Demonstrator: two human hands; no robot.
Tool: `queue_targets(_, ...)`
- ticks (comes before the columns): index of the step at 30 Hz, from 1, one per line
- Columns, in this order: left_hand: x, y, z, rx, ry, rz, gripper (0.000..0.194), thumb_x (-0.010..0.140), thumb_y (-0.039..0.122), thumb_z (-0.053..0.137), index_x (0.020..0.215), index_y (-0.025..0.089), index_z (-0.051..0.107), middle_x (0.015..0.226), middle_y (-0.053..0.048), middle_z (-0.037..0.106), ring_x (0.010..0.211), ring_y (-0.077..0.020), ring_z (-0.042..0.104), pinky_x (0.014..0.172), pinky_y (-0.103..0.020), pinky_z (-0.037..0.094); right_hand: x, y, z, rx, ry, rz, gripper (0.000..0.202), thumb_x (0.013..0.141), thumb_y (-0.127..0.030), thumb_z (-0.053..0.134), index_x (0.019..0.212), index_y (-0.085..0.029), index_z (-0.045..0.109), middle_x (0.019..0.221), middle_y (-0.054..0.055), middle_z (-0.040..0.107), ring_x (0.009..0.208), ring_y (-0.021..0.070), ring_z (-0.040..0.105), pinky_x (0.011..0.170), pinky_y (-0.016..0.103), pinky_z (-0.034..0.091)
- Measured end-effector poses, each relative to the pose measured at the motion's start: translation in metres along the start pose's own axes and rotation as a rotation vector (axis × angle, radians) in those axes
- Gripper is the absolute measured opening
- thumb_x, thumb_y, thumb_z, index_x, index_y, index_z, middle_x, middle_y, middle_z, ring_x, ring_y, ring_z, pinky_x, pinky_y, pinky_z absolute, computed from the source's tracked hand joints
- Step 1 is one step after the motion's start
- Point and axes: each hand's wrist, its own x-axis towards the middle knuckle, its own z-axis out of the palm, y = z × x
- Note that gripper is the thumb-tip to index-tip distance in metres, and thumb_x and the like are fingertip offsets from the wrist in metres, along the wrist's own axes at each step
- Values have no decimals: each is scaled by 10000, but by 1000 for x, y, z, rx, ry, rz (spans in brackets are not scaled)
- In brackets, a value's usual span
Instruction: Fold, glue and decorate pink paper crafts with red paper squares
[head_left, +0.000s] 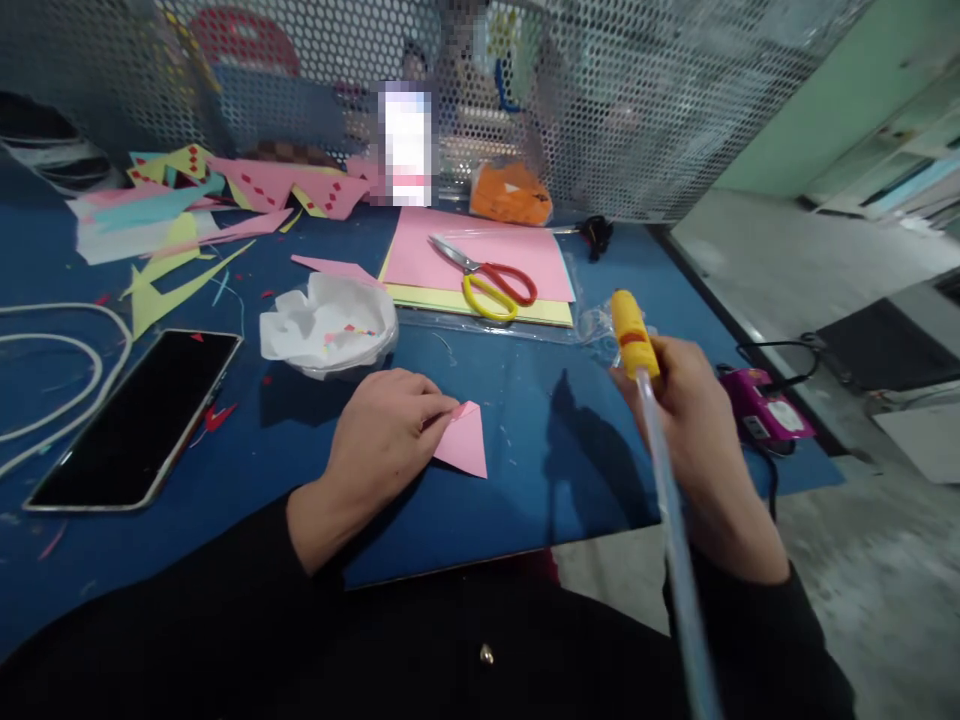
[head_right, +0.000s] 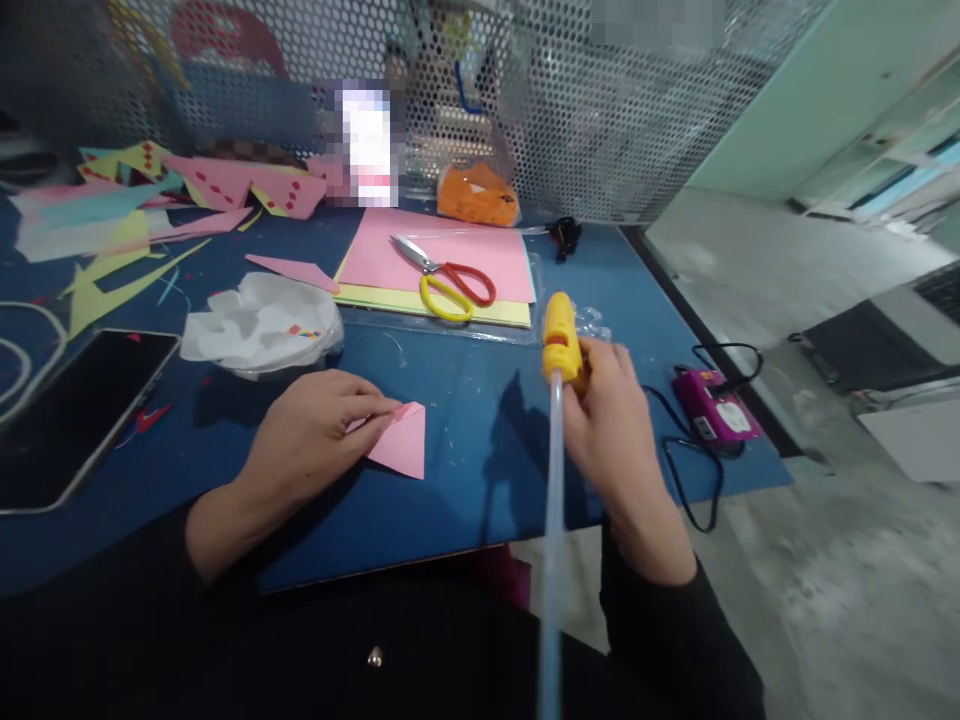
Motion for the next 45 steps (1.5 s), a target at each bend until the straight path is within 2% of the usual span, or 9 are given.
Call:
queue_targets(4,-2,-2,2,57,0,38,251,954,296,576,861,266,806,803,0,743,789,-208,632,731,-357,396,35,21,-3,-304,22,15,341,847,-254,561,1151,-129,654,1127,193,626,912,282,616,806,441,489)
queue_targets(7,-2,-1,2,76,15,42,244,955,282,578,851,263,798,805,5,758,822,-212,654,728,-352,387,53,34,3,-476,-90,60,268,883,-258,536,1057,-108,675,1113,214,618,849,259,608,749,402,458)
queue_targets(15,-6,1,3,121,49,62,237,966,346,596,851,244,776,748,13,746,738,-195,653,686,-351,353,57,40,15,-568,-147,58,291,889,-212,497,1053,-52,677,1080,272,640,915,328,613,762,434,438)
queue_targets(21,-17,1,0,126,18,169,204,973,235,571,902,255,761,935,42,774,869,-199,671,730,-361,378,27,3,2,-464,126,-28,463,900,-201,486,1342,-79,548,1301,248,619,1134,362,603,937,525,466)
queue_targets(23,-21,2,-2,157,-8,203,189,947,176,577,958,244,753,1010,26,770,931,-218,666,780,-376,401,4,-21,4,-248,214,-236,484,937,-184,437,1416,-131,475,1251,166,685,1111,296,642,968,506,485)
queue_targets(27,-28,6,-5,262,-46,278,204,914,120,562,1018,187,724,1074,-31,759,995,-256,647,877,-415,430,-41,-67,29,107,-138,-610,626,909,-72,390,1526,-146,313,1264,131,702,1154,226,652,976,441,534)
queue_targets(30,-32,8,-6,323,-46,325,238,911,110,547,1095,125,697,1089,-72,751,1011,-273,638,919,-429,437,-60,-80,52,115,-283,-639,623,902,-45,347,1523,-83,306,1391,184,616,1291,251,578,1041,491,504)
queue_targets(34,-33,9,-6,343,-62,344,267,913,112,560,1150,113,684,1099,-82,746,1027,-274,630,925,-427,441,-67,-75,66,13,-293,-620,554,910,-67,358,1459,3,394,1402,249,585,1340,290,541,1077,531,476)
queue_targets(45,-33,7,-7,312,-57,358,266,912,114,553,1139,97,691,1061,-109,741,1038,-281,618,920,-418,451,-71,-84,58,-196,-280,-779,508,912,-169,414,1330,93,534,1349,270,618,1305,333,570,1114,495,456)
